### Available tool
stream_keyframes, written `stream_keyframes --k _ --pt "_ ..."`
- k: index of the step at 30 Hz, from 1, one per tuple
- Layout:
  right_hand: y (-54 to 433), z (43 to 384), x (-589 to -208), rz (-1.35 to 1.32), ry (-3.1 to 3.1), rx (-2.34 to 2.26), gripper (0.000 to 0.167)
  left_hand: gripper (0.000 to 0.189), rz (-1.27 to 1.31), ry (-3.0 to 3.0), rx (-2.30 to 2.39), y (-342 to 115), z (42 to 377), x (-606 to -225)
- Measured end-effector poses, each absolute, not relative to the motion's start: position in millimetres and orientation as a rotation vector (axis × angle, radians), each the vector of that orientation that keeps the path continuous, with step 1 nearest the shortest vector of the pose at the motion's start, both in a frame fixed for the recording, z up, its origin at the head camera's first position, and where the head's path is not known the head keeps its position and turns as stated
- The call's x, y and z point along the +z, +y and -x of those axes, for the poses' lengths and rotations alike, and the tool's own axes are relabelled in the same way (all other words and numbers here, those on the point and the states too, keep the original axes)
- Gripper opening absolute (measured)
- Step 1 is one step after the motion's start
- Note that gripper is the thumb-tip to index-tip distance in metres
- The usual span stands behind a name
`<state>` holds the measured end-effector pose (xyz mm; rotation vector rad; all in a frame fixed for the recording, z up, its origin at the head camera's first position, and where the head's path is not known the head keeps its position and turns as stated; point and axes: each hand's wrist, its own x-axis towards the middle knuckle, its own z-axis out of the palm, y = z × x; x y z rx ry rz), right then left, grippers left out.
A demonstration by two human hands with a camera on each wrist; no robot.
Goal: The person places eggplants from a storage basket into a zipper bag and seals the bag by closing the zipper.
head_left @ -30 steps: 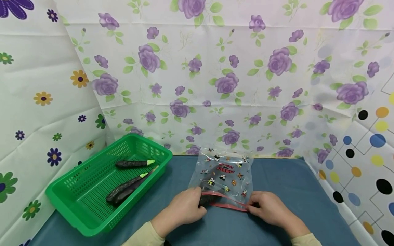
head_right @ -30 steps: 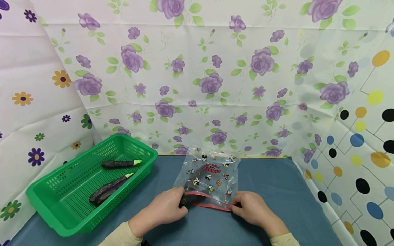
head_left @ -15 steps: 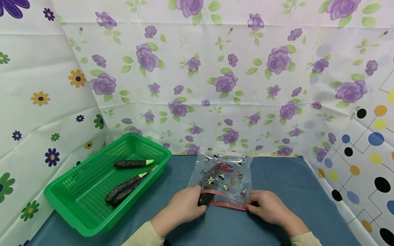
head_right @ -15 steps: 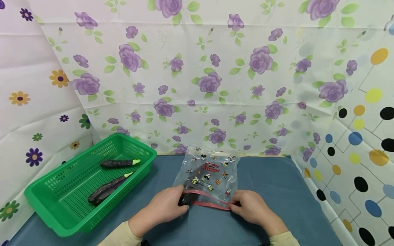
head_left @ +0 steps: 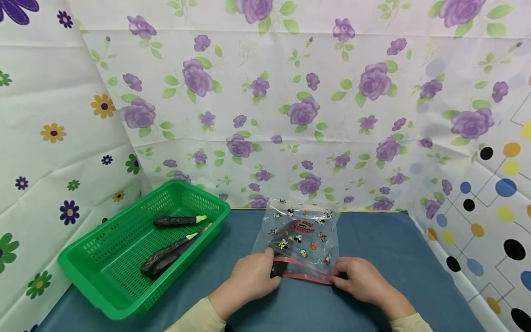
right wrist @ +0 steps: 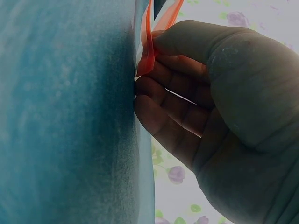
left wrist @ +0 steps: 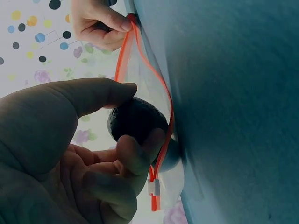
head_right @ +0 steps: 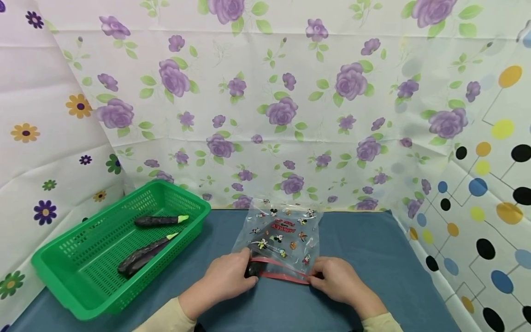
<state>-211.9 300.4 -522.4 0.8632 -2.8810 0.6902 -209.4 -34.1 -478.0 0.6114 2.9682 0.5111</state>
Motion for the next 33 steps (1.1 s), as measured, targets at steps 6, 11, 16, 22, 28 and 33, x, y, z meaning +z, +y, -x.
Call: stream_keyframes --k 6,11,16,22,28,33 --pt "300 211 -521 -0.868 -2.872 0.699 0.018 0.044 -0.61 3.016 0.439 -28 210 -482" --pt "299 211 -521 -0.87 -2.866 0.697 0.018 0.046 -0.607 3.037 0.404 -22 211 -484" --pt "299 210 -521 -0.863 -2.87 0.7 0.018 0.046 -0.586 3.064 0.334 -18 211 -484" --pt "299 211 -521 -0.867 -2.877 0.696 0.017 0.058 -0.57 3.113 0.279 -13 210 -486" --pt "299 211 -521 -0.867 -2.881 0.694 0.017 0.07 -0.581 3.174 0.223 -7 212 -491" --pt "298 210 -520 -0.863 -2.884 0.694 0.017 0.063 -0.608 3.238 0.162 -5 210 -497"
